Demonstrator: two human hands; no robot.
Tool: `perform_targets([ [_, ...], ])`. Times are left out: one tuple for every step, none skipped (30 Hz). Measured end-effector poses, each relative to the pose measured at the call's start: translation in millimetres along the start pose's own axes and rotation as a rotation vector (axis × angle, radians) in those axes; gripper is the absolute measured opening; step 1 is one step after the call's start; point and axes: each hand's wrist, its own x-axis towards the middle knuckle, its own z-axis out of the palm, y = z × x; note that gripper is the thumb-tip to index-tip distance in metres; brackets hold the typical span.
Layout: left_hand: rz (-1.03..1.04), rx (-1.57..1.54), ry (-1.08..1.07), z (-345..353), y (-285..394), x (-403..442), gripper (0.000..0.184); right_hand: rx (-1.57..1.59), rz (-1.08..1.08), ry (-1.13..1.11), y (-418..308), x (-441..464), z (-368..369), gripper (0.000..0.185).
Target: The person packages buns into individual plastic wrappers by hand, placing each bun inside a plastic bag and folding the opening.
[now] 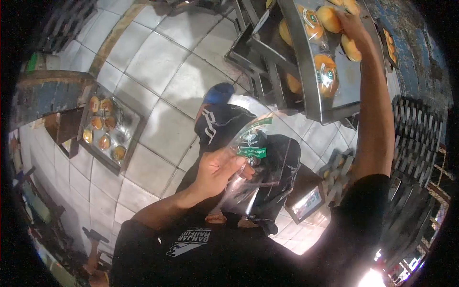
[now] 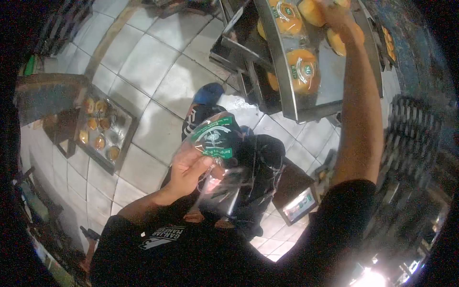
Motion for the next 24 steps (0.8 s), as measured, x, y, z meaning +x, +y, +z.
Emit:
perform_targets([
  [-0.013,-0.006,0.018,1.7,2.0,1.0,0.02,0.016,-0.011,-0.012,-10.7,-5.7,9.1,0.046],
  [-0.022,-0.011,0.037,2.8,3.8,1.0,0.02,0.033,-0.026,-0.023,-29.3,-12.5,19.9,0.049],
  [-0.042,-0.033,0.039,2.3,1.2,-0.6,0.02,0.049,-0.046,-0.034,-43.7,-15.5,28.3,0.053],
  [-0.016,-0.014,0.029,2.2,-1.4,-2.2,0.02,-0.024,-0.099,-0.016,-44.5,-15.0,31.9,0.054],
  [-0.026,0.001,0.04,2.6,-3.4,-3.0,0.02,-0.097,-0.151,0.006,-50.0,-15.9,36.3,0.055],
  [-0.033,0.013,0.044,1.2,-3.7,-3.7,0.019,-0.096,-0.134,0.039,-44.0,-23.4,46.4,0.056],
  [-0.049,0.021,0.047,1.1,-5.4,-3.6,0.019,-0.094,-0.117,0.071,-38.3,-31.0,56.5,0.057],
  [-0.012,0.039,0.019,3.1,-2.9,-2.9,0.019,0.08,-0.016,0.079,-45.8,-49.7,61.6,0.061],
  [-0.038,0.025,0.041,5.8,1.1,-2.8,0.019,0.078,-0.018,0.131,-60.2,-64.4,53.8,0.06],
  [-0.066,0.007,0.07,8.2,5.1,-2.8,0.019,0.079,-0.019,0.174,-77.1,-81.3,45.1,0.058],
  [-0.035,0.017,0.06,9.6,8.1,-2.5,0.019,0.289,0.063,0.155,-102.7,-98.9,30.1,0.057],
  [-0.048,-0.055,0.083,10.6,10.1,-2.9,0.023,0.497,0.145,0.126,-127.8,-119.9,15.8,0.056],
  [-0.065,-0.132,0.103,10.9,10.7,-2.6,0.026,0.747,0.151,0.171,-139.7,-141.1,12.0,0.052],
  [-0.086,-0.212,0.122,11.9,9.5,-1.1,0.029,0.996,0.157,0.209,-149.3,-164.9,8.8,0.047],
  [-0.088,-0.263,0.177,9.9,8.8,4.4,0.03,1.155,0.103,0.137,-165.2,-197.2,4.9,0.043],
  [-0.081,-0.262,0.169,10.0,15.9,10.6,0.03,1.314,0.055,0.063,-181.4,-234.4,5.0,0.04],
  [-0.082,-0.382,0.216,9.9,25.7,18.3,0.029,1.241,0.137,0.1,-180.3,-268.2,14.1,0.045],
  [-0.081,-0.501,0.262,9.5,33.5,24.8,0.028,1.166,0.216,0.136,-179.8,-301.1,24.7,0.051],
  [-0.073,-0.497,0.254,7.0,35.9,33.1,0.028,0.907,0.161,0.129,-208.3,-337.3,35.9,0.05],
  [-0.085,-0.471,0.259,4.4,35.7,44.5,0.029,0.646,0.105,0.126,-237.8,-371.5,48.8,0.049],
  [-0.097,-0.445,0.262,5.7,37.2,51.3,0.03,0.432,-0.054,0.15,-241.0,-401.1,65.3,0.05],
  [-0.089,-0.441,0.247,15.7,38.5,54.3,0.03,0.212,-0.207,0.173,-234.1,-422.7,79.9,0.052],
  [-0.136,-0.43,0.27,30.5,36.9,57.7,0.029,0.131,-0.345,0.188,-223.2,-435.2,89.5,0.055],
  [-0.187,-0.416,0.294,42.7,34.9,58.6,0.029,0.049,-0.476,0.203,-208.9,-441.6,98.1,0.058],
])
